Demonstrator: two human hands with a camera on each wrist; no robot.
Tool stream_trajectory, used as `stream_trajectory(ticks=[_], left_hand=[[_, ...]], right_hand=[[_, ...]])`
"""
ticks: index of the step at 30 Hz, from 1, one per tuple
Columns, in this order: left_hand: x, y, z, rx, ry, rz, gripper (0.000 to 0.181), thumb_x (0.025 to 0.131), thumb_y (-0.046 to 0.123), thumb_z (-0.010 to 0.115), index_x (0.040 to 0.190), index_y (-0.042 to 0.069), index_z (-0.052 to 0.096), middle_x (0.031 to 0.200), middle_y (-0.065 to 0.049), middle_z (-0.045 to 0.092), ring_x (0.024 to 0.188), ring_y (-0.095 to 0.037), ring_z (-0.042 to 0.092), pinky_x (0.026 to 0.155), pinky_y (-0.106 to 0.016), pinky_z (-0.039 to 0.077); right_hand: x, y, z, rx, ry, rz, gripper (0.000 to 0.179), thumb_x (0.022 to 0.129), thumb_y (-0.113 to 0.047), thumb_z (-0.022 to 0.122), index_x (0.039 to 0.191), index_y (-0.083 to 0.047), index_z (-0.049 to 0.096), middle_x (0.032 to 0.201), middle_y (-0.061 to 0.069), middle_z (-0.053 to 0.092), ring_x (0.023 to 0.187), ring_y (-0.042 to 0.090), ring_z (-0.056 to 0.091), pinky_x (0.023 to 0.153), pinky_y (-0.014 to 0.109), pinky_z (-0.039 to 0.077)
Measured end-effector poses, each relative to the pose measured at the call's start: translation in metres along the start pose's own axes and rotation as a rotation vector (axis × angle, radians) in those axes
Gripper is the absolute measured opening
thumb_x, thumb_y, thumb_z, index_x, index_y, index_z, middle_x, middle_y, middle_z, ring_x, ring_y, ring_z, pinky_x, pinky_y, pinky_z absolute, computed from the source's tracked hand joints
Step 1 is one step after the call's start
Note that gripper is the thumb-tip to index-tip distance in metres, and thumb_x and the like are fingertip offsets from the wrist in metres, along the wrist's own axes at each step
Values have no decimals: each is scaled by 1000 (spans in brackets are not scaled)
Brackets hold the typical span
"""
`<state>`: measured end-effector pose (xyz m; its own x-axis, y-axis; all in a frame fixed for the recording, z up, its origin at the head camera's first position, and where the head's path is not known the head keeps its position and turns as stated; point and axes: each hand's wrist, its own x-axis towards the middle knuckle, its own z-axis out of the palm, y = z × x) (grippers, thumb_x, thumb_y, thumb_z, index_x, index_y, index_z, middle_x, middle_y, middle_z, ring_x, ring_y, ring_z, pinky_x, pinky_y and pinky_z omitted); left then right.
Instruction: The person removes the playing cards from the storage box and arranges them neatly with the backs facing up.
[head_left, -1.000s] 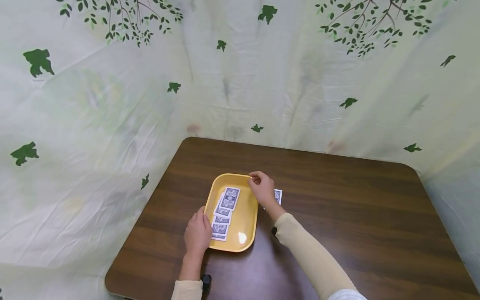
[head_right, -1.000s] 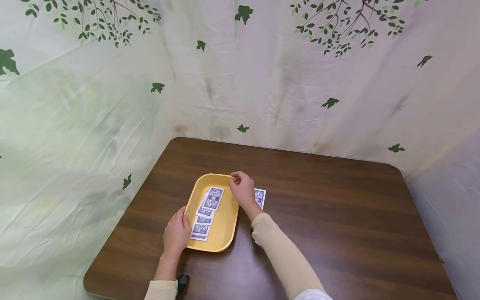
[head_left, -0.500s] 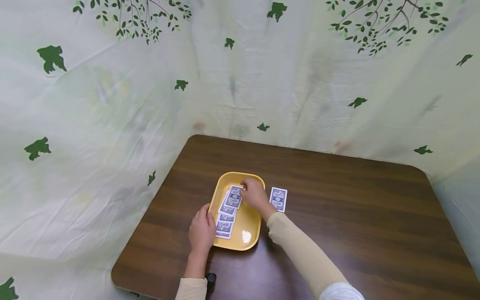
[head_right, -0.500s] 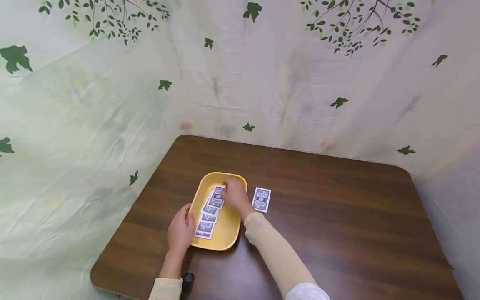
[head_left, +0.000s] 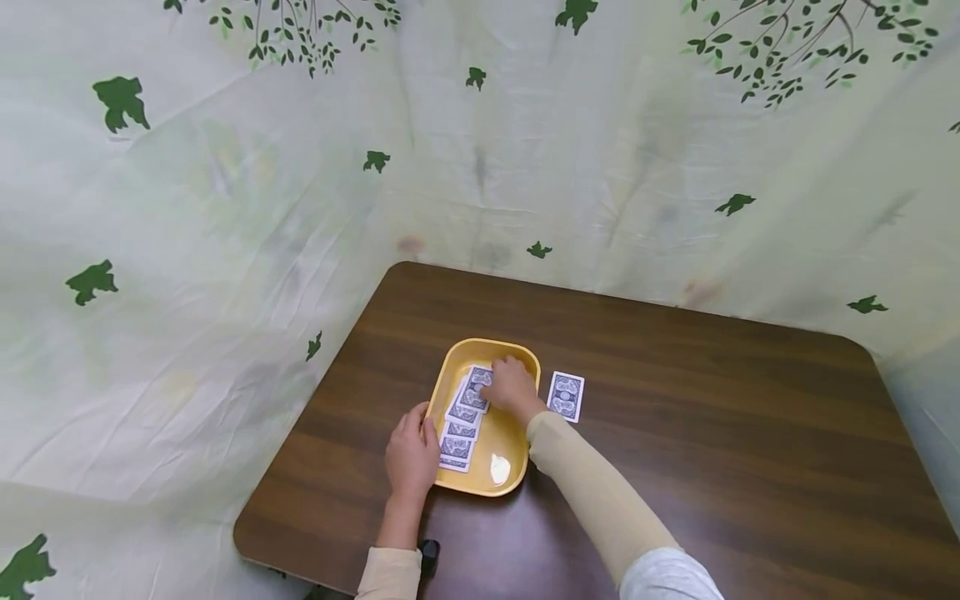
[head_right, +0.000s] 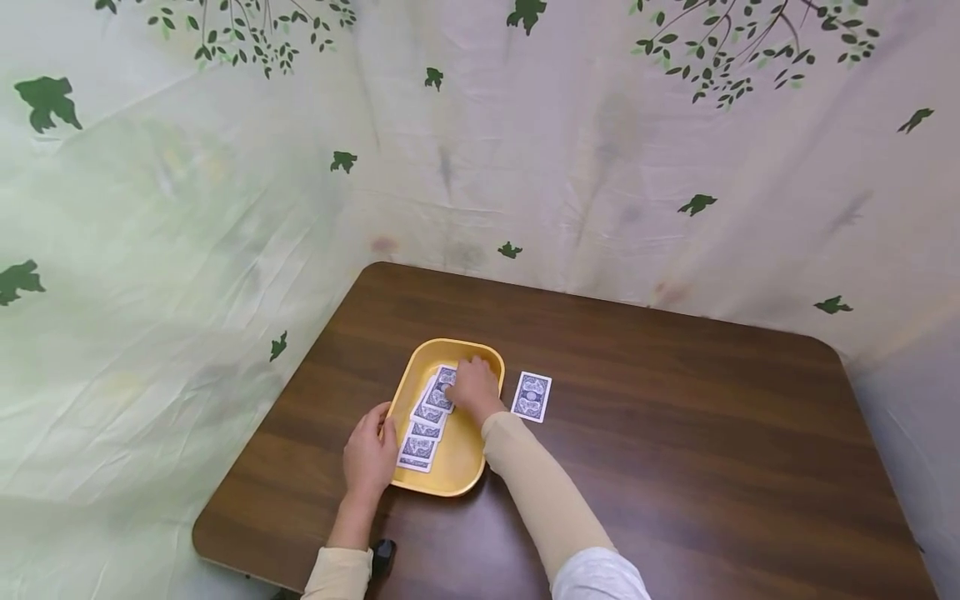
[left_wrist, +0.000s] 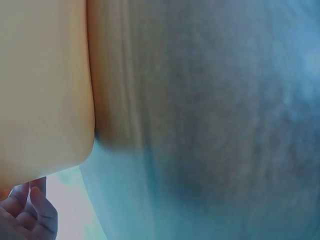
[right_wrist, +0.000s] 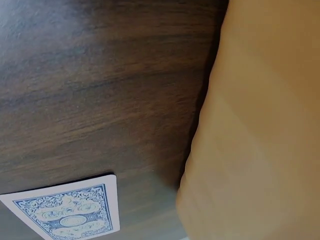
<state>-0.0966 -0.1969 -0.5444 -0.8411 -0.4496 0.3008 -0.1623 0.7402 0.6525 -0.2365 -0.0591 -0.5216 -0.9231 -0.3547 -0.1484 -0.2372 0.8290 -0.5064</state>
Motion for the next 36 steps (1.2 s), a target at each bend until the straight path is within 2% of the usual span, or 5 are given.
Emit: stream_trajectory(ticks=[7,20,25,29,36], left_hand=[[0,1,2,-7,18,8,28,96,13,57,120,2,64,106,-18,68,93,-38,65,76,-54,50],[-1,1,2,-18,32,19,27,95,13,57,119,3,65,105,-17,68,93,-39,65,75,-55,49],[-1,3,2,-19,10,20,27,96,12,56,120,2,64,107,-17,67,95,-38,65,77,-54,49],[0,5,1,-16,0,13,28,96,12,56,121,2,64,109,-18,67,96,-38,64,78,-54,49],[-2,3,0,-10,7,4,28,96,12,56,121,1,63,110,-19,67,97,-40,64,78,-55,49]], right_hand=[[1,2,4,-33,-12,21,69,73,-32,85,125,4,57,123,16,51,112,31,46,99,45,41],[0,1,5,-21,29,23,80,64,-31,92,124,4,51,116,16,50,109,31,45,95,45,44],[3,2,5,22,90,56,61,77,-21,83,122,5,51,114,18,53,108,33,51,97,44,44],[5,3,2,91,118,74,32,87,-13,70,110,4,55,97,13,59,91,30,59,89,42,48],[1,0,-3,247,163,61,11,88,-10,67,90,-4,58,79,6,57,74,24,54,70,35,47]])
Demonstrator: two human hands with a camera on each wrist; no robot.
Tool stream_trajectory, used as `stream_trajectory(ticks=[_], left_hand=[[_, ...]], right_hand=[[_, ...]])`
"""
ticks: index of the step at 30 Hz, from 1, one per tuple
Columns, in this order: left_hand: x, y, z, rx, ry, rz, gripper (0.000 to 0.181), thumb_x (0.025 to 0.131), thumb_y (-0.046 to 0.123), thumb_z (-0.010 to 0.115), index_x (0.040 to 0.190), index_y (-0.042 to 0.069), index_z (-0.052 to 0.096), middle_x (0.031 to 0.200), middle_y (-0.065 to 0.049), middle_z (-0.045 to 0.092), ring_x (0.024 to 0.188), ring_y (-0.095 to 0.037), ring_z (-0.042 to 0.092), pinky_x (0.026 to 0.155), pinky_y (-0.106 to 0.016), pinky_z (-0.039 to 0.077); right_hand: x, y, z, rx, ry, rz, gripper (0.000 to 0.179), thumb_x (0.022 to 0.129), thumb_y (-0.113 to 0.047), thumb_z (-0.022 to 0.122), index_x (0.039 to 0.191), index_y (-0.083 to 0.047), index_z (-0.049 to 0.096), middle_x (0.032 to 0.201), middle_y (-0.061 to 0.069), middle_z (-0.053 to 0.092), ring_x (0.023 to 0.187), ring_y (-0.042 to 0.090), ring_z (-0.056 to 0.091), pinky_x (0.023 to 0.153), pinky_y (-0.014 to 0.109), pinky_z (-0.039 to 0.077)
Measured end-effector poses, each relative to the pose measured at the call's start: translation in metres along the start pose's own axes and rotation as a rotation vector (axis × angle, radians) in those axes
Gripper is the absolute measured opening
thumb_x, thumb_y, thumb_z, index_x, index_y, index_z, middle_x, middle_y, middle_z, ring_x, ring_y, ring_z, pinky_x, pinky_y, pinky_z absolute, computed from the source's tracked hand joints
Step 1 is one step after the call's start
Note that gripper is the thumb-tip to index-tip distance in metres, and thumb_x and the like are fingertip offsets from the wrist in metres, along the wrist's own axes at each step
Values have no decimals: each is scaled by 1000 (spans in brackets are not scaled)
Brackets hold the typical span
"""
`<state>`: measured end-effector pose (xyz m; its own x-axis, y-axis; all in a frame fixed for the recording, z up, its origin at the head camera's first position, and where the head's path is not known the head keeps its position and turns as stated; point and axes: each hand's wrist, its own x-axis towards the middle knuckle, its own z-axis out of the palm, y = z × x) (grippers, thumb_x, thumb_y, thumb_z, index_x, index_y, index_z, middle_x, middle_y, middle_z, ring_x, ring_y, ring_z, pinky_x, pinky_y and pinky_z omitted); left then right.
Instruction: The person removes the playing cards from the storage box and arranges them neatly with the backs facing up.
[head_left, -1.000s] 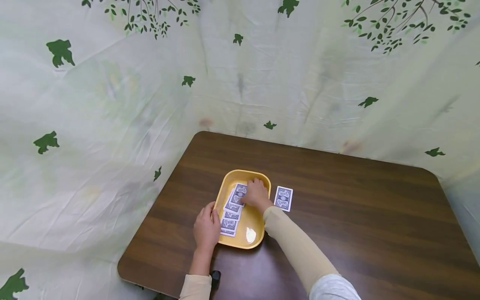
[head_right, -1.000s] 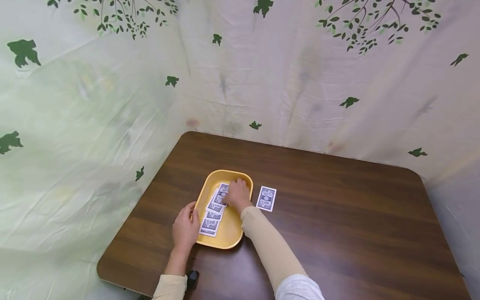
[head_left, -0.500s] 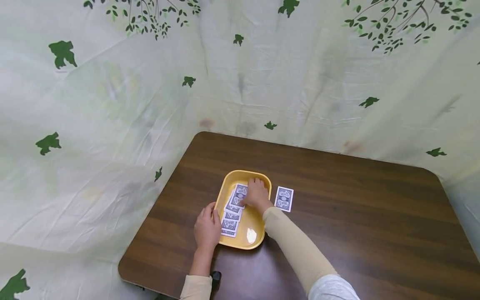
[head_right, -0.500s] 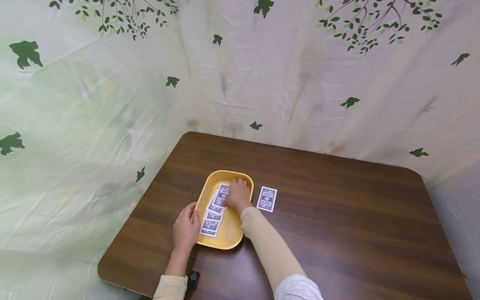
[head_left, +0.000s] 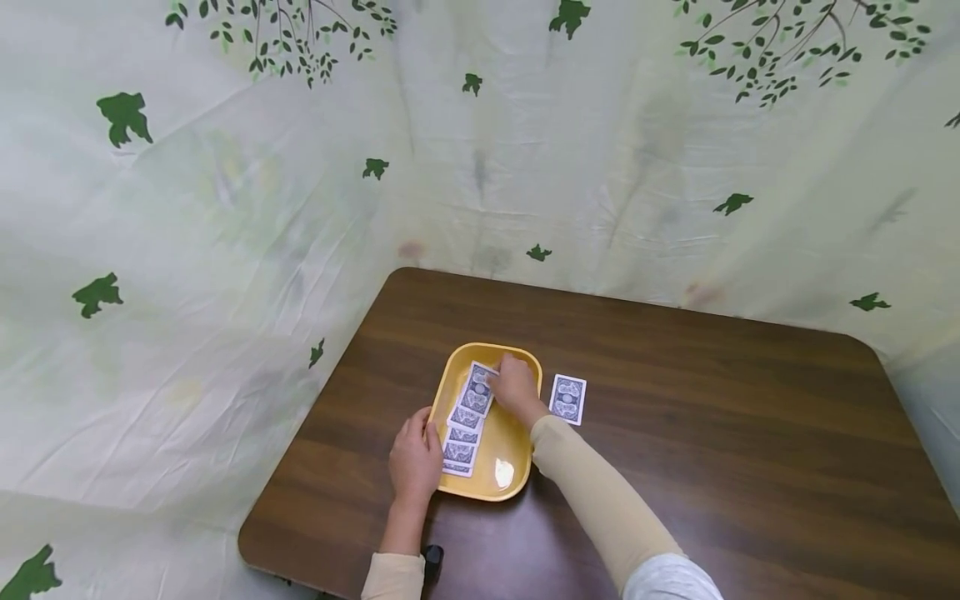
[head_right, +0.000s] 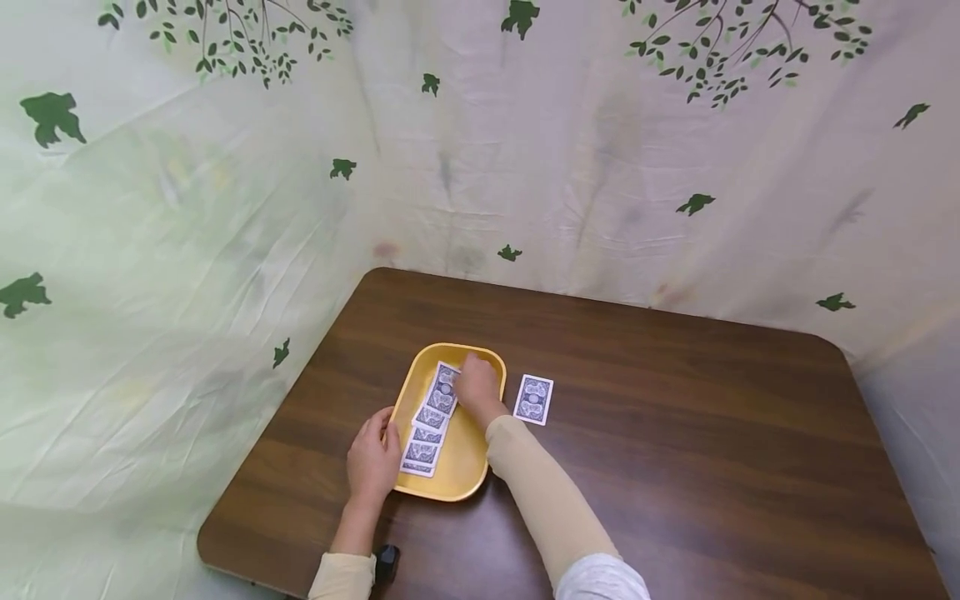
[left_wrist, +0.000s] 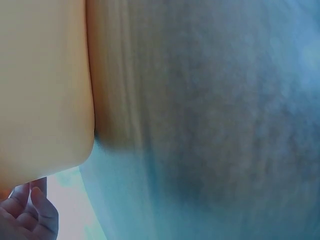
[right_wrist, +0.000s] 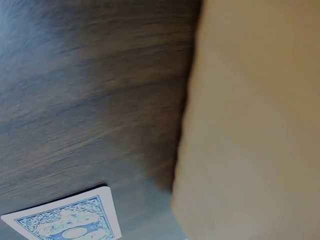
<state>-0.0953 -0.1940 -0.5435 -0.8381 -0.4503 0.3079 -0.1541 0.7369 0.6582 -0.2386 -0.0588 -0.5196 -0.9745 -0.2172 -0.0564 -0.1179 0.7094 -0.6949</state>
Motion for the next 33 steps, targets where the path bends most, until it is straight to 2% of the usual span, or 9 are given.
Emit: stream_trajectory(ticks=[8,15,18,23,27,33], left_hand=[[0,2,4,-5,-1,-2,29,96,13,57,121,0,63,109,-19,67,96,-40,64,80,-54,49],[1,2,3,-4,5,-1,28,96,12,56,121,0,63,109,-19,67,97,-41,63,80,-56,48],[0,2,3,0,-1,1,29,96,13,56,121,0,63,108,-19,67,97,-42,63,80,-56,48],[0,2,4,-3,-7,-5,29,96,13,56,121,-1,62,109,-19,67,97,-41,63,80,-56,48],[0,2,4,-4,-17,-14,29,97,13,56,122,-1,62,110,-20,66,98,-41,63,81,-55,48],[0,4,4,-3,-18,-21,29,97,13,54,121,-1,62,109,-20,66,96,-42,63,80,-56,48]], right_hand=[[1,-2,-19,272,71,-6,12,85,-9,73,86,-4,62,75,2,54,68,16,54,60,25,43],[-1,-2,-37,458,93,-1,9,88,-6,69,94,1,68,79,6,61,77,31,69,61,26,52],[-3,2,-42,487,119,-3,10,89,-6,68,97,1,70,81,8,63,79,32,69,64,27,53],[-4,14,-48,505,223,28,12,91,-9,66,96,-1,73,81,7,66,76,23,64,66,26,49],[-4,26,-55,518,316,95,14,91,-11,65,94,-1,74,81,6,65,77,18,58,68,27,45],[-6,46,-66,558,426,193,17,93,-9,61,98,2,72,82,7,63,78,19,56,69,28,44]])
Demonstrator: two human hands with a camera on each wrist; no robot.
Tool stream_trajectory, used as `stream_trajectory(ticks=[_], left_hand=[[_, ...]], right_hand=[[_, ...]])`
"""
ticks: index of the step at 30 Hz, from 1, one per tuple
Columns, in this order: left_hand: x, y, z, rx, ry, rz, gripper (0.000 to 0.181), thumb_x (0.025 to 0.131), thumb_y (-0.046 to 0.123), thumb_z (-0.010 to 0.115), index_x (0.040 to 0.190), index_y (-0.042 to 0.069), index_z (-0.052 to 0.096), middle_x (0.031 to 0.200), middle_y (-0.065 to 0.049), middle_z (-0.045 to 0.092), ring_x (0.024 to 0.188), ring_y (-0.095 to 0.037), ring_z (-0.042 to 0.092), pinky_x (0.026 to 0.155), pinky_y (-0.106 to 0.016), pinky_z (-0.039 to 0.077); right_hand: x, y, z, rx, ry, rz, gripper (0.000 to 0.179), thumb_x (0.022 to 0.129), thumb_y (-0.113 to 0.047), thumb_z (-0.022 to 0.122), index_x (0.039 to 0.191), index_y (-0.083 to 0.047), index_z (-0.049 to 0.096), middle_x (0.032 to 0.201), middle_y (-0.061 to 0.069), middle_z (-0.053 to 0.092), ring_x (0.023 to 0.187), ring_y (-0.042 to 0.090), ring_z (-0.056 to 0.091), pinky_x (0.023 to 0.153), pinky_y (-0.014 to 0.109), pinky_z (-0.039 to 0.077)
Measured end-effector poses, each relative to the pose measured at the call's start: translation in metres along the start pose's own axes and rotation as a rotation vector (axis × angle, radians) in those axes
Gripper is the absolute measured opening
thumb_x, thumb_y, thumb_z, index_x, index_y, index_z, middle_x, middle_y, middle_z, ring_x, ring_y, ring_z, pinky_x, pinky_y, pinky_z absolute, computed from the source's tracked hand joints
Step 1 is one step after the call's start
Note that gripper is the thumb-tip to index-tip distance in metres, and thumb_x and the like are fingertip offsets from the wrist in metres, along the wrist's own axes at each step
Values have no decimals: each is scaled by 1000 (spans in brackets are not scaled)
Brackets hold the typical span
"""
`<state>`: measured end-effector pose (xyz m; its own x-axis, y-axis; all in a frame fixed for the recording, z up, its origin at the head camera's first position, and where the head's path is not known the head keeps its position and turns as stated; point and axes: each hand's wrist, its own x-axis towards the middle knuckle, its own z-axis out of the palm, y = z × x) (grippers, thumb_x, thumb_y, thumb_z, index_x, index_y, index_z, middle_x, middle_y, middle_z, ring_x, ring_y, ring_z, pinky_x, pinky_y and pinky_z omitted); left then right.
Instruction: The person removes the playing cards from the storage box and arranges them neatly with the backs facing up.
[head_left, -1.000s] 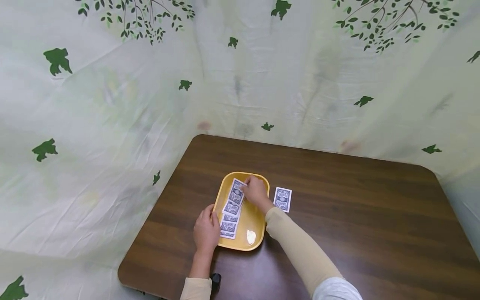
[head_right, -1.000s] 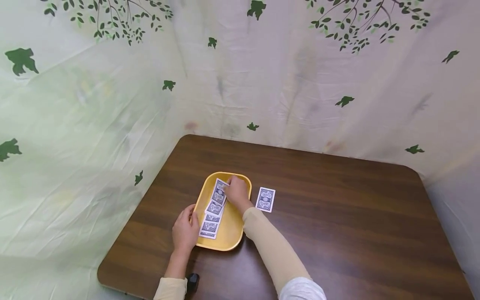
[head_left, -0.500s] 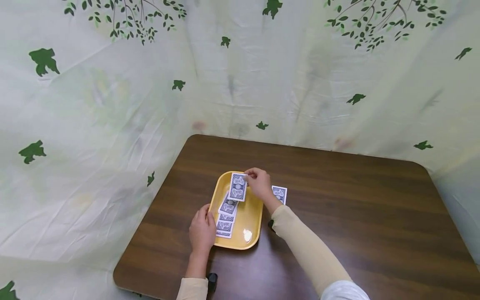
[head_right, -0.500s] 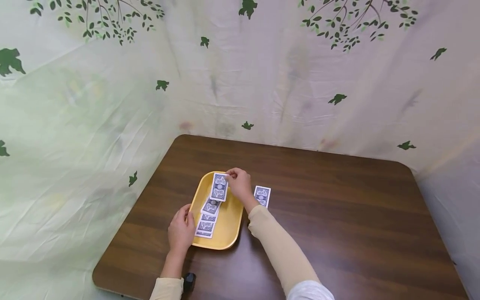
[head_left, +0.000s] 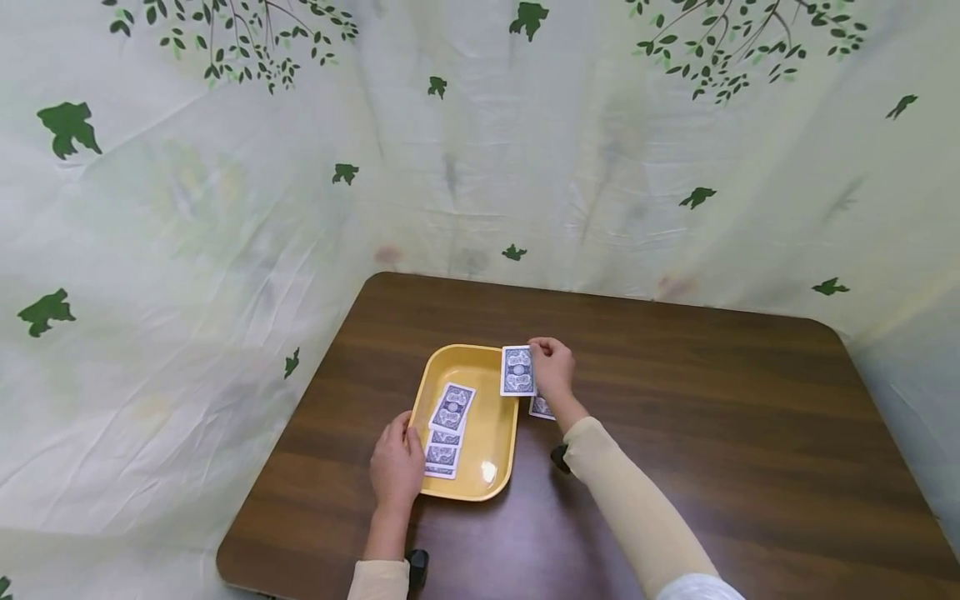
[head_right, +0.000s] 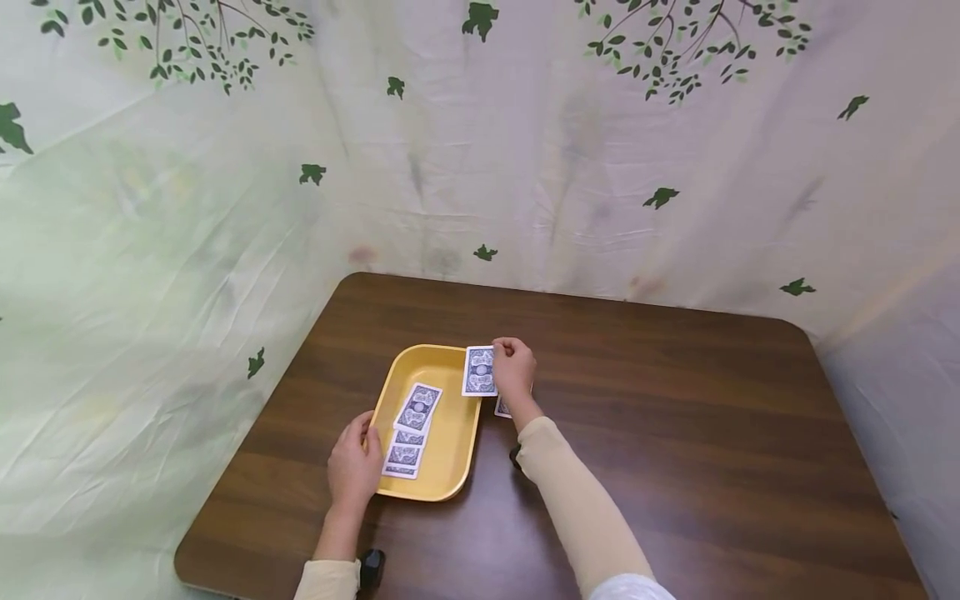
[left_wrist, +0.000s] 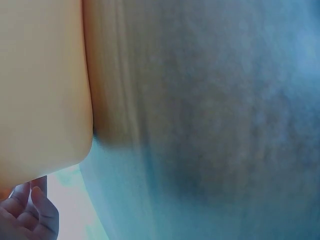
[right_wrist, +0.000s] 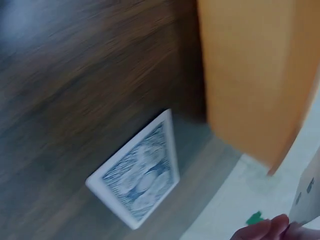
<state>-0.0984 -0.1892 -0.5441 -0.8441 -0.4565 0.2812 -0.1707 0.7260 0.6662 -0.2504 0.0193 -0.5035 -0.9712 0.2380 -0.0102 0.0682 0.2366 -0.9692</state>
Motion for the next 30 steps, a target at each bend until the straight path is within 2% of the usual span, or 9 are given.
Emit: stream_trajectory(ticks=[7,15,26,30], left_hand=[[1,1,1,9,-1,3,29,97,13,54,121,-1,62,109,-20,66,96,-42,63,79,-56,48],[0,0,3,-3,12,3,28,97,12,54,120,-1,63,109,-20,66,97,-42,63,80,-56,48],[0,0,1,-8,17,6,28,96,11,54,120,-2,62,109,-21,66,97,-43,63,80,-57,47],[1,1,3,-4,-3,-4,29,97,12,54,121,-1,62,110,-21,66,99,-43,63,81,-56,46]], right_hand=[[8,15,-19,12,100,60,18,93,-8,59,98,4,71,82,9,64,75,19,56,68,26,43],[11,34,-36,-16,185,150,19,94,-8,58,101,4,72,96,18,68,87,27,60,78,36,47],[16,57,-59,-35,227,187,20,93,-9,59,102,4,72,98,19,68,91,30,60,83,40,46],[17,62,-66,-52,231,194,20,93,-9,59,103,4,72,98,20,67,91,30,60,83,40,46]])
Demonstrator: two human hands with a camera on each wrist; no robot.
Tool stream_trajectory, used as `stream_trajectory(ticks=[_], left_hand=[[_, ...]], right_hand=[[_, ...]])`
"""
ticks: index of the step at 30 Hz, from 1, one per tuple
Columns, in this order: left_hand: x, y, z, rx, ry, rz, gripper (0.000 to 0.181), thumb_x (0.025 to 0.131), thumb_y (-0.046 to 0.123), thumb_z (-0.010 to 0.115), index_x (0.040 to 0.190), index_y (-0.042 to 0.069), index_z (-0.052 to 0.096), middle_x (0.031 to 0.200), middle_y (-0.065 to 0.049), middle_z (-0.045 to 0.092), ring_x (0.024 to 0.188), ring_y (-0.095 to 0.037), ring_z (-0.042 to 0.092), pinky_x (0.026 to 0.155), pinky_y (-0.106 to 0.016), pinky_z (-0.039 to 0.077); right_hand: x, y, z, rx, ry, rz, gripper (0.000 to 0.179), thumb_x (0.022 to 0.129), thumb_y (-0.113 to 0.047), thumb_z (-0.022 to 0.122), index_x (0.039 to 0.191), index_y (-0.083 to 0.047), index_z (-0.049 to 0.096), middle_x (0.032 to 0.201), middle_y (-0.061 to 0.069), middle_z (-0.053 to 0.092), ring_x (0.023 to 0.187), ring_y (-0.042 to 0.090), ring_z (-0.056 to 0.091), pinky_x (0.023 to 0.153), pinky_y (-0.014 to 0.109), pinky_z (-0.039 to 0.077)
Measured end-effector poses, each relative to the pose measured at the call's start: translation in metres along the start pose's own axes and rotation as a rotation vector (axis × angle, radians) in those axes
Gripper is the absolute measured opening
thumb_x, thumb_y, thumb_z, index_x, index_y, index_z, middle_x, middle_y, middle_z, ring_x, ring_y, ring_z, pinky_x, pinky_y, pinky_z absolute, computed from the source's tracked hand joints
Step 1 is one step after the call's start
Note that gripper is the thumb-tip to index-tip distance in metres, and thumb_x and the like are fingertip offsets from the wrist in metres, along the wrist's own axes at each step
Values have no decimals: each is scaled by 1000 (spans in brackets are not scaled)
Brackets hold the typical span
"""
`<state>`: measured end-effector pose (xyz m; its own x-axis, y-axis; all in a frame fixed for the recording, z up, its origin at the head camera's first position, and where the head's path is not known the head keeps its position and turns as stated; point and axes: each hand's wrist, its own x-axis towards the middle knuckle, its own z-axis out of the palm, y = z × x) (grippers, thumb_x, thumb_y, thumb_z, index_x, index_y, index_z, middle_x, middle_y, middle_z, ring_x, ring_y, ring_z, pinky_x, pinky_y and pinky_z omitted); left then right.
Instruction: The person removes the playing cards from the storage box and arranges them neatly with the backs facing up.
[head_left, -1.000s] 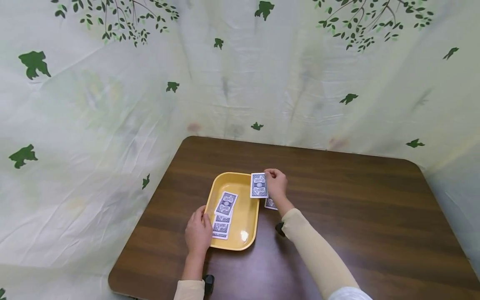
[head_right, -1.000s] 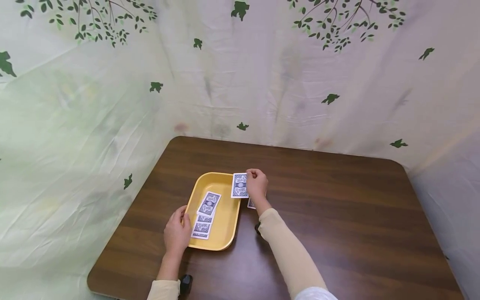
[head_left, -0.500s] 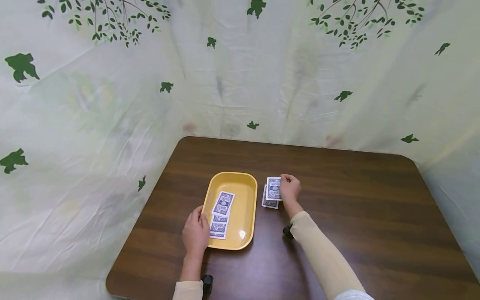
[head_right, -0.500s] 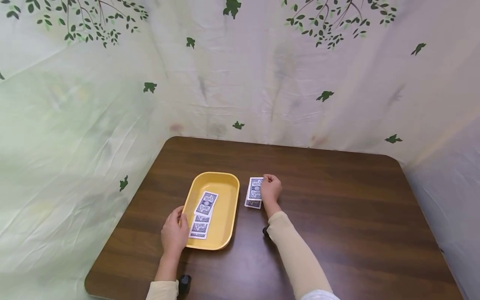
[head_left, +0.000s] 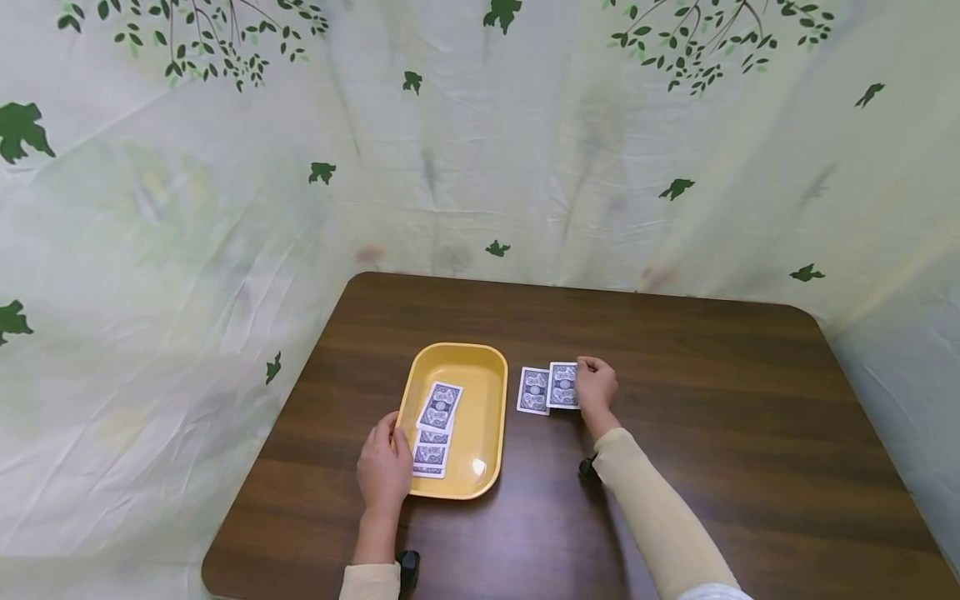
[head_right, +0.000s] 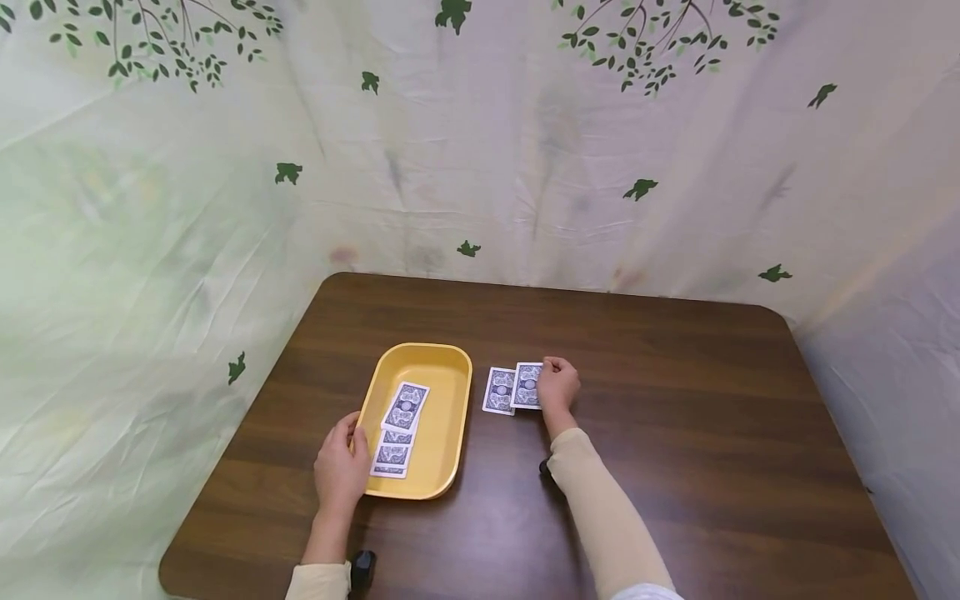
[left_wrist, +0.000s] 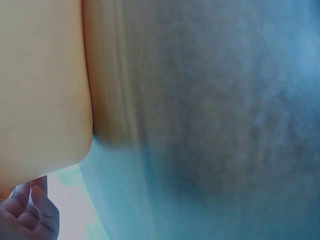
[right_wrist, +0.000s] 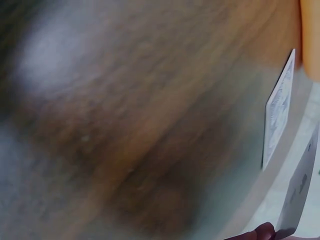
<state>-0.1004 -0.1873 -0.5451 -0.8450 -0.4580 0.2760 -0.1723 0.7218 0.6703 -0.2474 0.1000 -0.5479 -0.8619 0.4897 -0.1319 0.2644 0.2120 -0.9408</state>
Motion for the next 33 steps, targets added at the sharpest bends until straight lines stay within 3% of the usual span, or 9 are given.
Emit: stream_trajectory(ticks=[18,26,33], left_hand=[[0,0,0,12,-39,-34,32,99,15,52,125,-1,60,114,-21,64,102,-40,62,84,-54,47],[1,1,0,16,-39,-27,30,99,13,51,124,-2,60,113,-21,65,101,-41,62,84,-55,47],[0,0,0,14,-36,-31,30,99,14,52,124,-2,60,113,-21,65,101,-41,62,84,-54,47]], right_hand=[[3,15,-9,-156,-30,-47,21,93,-9,57,102,3,71,95,19,68,93,35,60,85,44,44],[5,14,-13,-292,-99,-151,20,90,-6,60,104,3,71,90,17,66,87,35,59,78,44,44],[6,12,-14,-342,-155,-124,24,88,-8,65,109,3,68,94,16,63,89,33,56,82,43,43]])
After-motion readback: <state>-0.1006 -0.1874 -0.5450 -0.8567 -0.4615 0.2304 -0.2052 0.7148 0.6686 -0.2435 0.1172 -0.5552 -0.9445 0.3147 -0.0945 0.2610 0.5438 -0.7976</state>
